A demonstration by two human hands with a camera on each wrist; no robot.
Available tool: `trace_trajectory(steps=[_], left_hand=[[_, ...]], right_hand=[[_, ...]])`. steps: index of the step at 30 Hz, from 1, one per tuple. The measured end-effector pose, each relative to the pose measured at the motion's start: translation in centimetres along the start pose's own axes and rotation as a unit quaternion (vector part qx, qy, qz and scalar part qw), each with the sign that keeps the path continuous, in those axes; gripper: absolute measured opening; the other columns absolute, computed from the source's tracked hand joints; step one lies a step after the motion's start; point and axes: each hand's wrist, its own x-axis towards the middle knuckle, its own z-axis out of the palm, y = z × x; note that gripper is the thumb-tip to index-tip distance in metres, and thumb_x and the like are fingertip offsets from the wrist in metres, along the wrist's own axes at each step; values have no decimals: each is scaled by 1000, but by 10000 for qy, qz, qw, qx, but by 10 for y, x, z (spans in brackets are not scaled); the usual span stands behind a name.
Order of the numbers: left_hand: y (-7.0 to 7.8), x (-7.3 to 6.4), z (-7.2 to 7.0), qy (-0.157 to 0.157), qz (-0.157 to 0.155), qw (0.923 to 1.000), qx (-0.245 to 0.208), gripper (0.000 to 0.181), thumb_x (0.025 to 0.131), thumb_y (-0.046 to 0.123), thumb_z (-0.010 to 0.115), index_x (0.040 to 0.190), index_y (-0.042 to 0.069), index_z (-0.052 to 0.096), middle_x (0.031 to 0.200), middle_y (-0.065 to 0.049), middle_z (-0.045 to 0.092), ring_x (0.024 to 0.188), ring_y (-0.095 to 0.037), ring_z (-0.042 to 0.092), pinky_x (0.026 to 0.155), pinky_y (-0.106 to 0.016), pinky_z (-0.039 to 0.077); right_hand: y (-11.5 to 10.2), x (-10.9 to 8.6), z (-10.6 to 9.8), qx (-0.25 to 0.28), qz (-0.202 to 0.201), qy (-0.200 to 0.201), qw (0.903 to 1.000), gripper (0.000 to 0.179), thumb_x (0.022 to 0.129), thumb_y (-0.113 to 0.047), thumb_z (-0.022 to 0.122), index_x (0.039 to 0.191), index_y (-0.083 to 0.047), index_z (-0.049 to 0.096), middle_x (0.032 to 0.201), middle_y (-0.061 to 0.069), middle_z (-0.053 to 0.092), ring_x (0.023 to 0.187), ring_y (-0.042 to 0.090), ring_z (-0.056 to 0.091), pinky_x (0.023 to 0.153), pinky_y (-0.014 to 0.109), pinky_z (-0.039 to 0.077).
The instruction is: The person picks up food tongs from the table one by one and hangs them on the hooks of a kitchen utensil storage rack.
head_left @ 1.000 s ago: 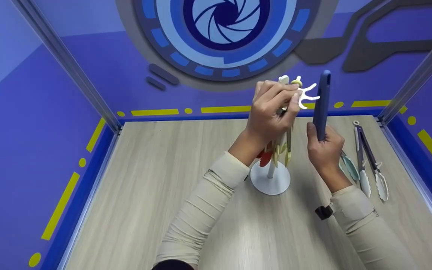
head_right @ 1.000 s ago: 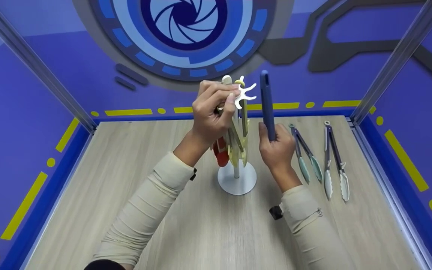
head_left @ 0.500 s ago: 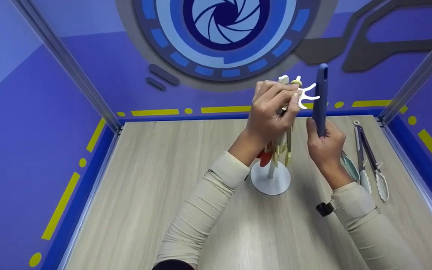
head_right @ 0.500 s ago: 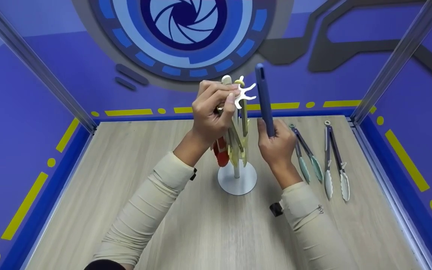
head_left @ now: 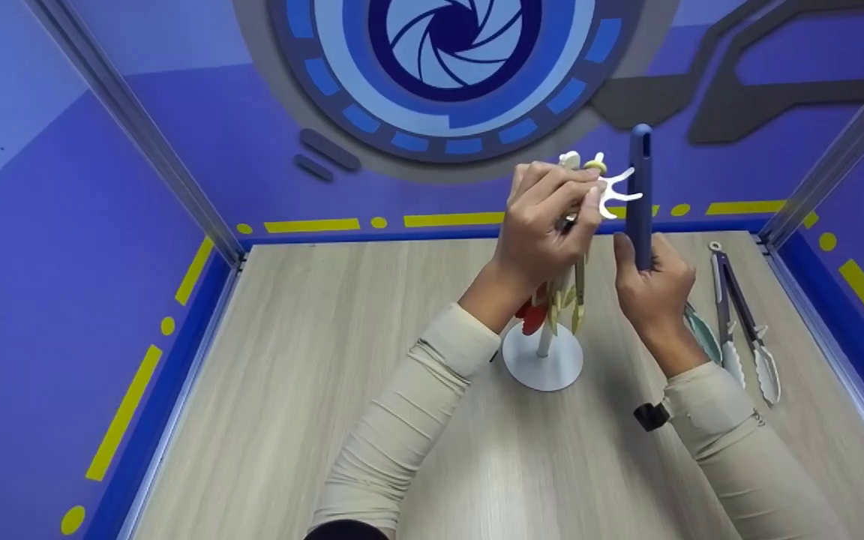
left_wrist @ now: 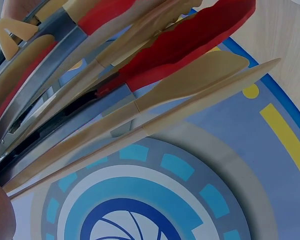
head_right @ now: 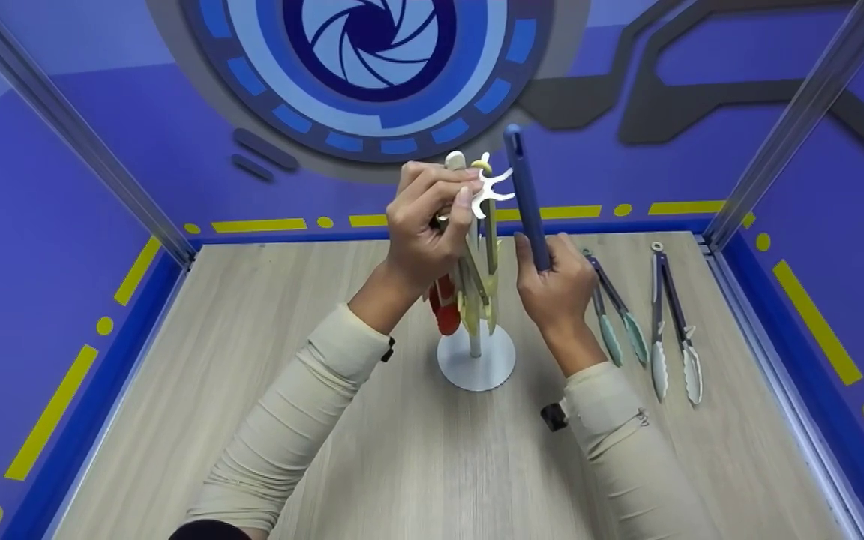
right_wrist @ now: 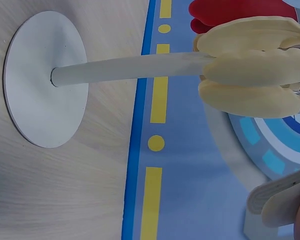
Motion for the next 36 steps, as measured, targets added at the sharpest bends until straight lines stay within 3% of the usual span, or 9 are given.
trace_trajectory(steps=[7,15,19,24,36], left_hand=[[0,0,0,1,-23,10000,13,17,96,14,68,91,8,83,104,-3,84,99,-16,69,92,-27,49],[-1,0,0,21,-55,10000,71,17,96,14,68,92,8,83,104,-2,84,99,-16,69,91,-28,48],[-1,0,1,32,-33,10000,63,17,96,14,68,91,8,83,104,-3,84,99,-16,68,91,-28,49],[-1,0,1,63,-39,10000,41,17,96,13,68,91,8,83,104,-3,84,98,-16,68,91,-28,49],[0,0,2,93,-37,9999,22,18,97,13,67,89,8,82,103,-3,84,98,-16,69,90,-29,48]], right_hand=[[4,0,0,-119,-77,-129,9998,41,96,-25,80,72,1,58,62,6,47,57,-7,30,56,17,19],[6,1,0,-479,-139,-200,9986,51,99,-36,76,70,0,56,59,13,48,56,0,32,56,19,19],[8,1,0,-677,-192,-201,9973,50,98,-34,77,69,0,55,59,13,48,54,5,33,55,21,19],[10,2,0,-796,-251,-204,9963,45,96,-30,78,70,-1,56,59,11,48,55,1,31,55,20,19],[11,2,-1,-1063,-535,-220,9927,52,99,-39,74,69,-1,55,59,11,46,54,6,28,53,27,19]])
